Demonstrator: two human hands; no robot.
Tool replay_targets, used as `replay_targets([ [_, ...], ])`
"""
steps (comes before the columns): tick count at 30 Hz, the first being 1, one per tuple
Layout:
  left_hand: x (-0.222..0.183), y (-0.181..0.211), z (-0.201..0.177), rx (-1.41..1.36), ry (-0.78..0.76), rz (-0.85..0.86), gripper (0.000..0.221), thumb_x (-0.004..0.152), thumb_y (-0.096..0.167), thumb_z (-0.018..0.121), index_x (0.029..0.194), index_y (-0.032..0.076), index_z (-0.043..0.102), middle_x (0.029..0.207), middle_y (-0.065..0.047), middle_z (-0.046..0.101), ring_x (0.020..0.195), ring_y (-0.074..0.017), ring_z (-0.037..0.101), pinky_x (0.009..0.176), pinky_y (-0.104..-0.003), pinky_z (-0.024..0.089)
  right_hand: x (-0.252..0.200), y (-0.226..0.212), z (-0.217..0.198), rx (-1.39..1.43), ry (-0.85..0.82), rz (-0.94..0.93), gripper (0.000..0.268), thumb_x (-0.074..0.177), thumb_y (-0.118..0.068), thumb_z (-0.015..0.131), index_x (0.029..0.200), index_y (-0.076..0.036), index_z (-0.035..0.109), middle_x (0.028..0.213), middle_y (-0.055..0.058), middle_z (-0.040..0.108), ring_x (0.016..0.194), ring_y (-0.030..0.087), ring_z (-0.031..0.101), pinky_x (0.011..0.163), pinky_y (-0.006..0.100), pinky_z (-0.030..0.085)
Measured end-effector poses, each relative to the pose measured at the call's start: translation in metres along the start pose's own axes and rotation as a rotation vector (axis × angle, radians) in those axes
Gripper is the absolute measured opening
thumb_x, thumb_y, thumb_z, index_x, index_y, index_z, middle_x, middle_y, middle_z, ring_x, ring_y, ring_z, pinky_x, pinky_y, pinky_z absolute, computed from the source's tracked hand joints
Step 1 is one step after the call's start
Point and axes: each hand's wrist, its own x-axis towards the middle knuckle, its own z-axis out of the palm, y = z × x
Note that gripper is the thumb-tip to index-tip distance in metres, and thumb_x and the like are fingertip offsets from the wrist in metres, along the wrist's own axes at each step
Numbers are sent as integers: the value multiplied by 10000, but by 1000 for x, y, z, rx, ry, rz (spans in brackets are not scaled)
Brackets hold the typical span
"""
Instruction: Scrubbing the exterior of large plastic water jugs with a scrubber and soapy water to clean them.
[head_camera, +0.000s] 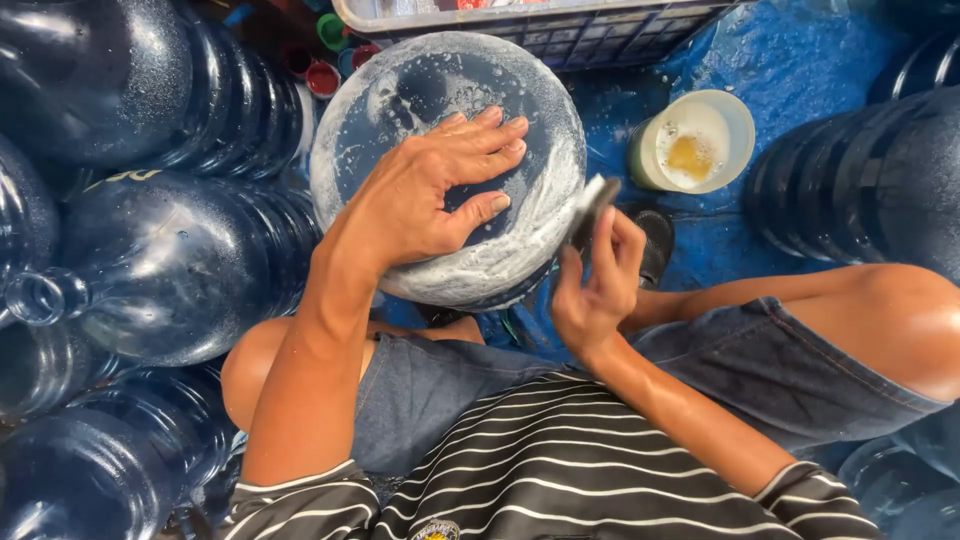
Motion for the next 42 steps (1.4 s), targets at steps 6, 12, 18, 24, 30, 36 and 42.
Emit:
replay_targets([
  [6, 0, -8, -1, -10, -4, 31, 388, 856, 86, 714, 1236, 10, 713, 1373, -86, 653, 1379, -308, 538, 1177, -425, 382, 6, 11, -7, 6, -106, 61, 568, 884, 117, 590, 1437, 17, 513, 1356, 197, 558, 1129, 310, 607, 961, 378, 529],
  [12, -2, -4, 6, -58, -51, 24, 289, 855, 132, 740, 1133, 59, 774, 1355, -33, 668, 1388, -289, 528, 1190, -439, 373, 76, -30, -56, -283, -522, -447, 514, 804, -258, 666, 1310, -180, 705, 1405, 139, 589, 1157, 335, 547, 1000, 512, 311],
  [18, -4, -3, 13, 94, -19, -1, 502, 792, 224, 837, 1281, 194, 729, 1520, -87, 530, 1457, -301, 438, 1240, -473, 275, 128, -44, -75, -398, -621, -413, 618, 628, -67, 731, 1242, -127, 742, 1221, 120, 579, 983, 324, 428, 900, 485, 273],
  [24, -8, 7, 9, 97, -105, 10, 858, 663, 279, 896, 1419, 24, 583, 1555, -83, 485, 1486, -253, 382, 1249, -409, 254, 141, -4, -89, -443, -688, -441, 635, 787, 75, 622, 1386, -103, 736, 1250, 176, 592, 1004, 298, 439, 904, 420, 396],
  [30, -11, 2, 7, 96, -90, -5, 880, 635, 306, 910, 1407, 28, 593, 1543, -73, 499, 1479, -250, 394, 1247, -411, 257, 117, 9, -73, -341, -576, -385, 606, 791, 101, 618, 1360, -85, 713, 1265, 182, 585, 1019, 299, 462, 909, 419, 416],
  [36, -12, -3, 8, 85, -79, -9, 907, 602, 340, 926, 1393, 33, 605, 1528, -61, 517, 1471, -245, 407, 1245, -414, 261, 76, 7, -59, -235, -438, -304, 572, 796, 131, 612, 1330, -63, 685, 1283, 190, 577, 1037, 301, 489, 916, 418, 439],
  [42, -8, -4, 9, 69, -98, 3, 934, 569, 373, 942, 1378, 38, 618, 1513, -49, 534, 1462, -241, 421, 1242, -417, 264, 27, -6, -47, -144, -280, -197, 539, 801, 163, 607, 1299, -40, 657, 1302, 199, 569, 1056, 303, 517, 923, 417, 463],
])
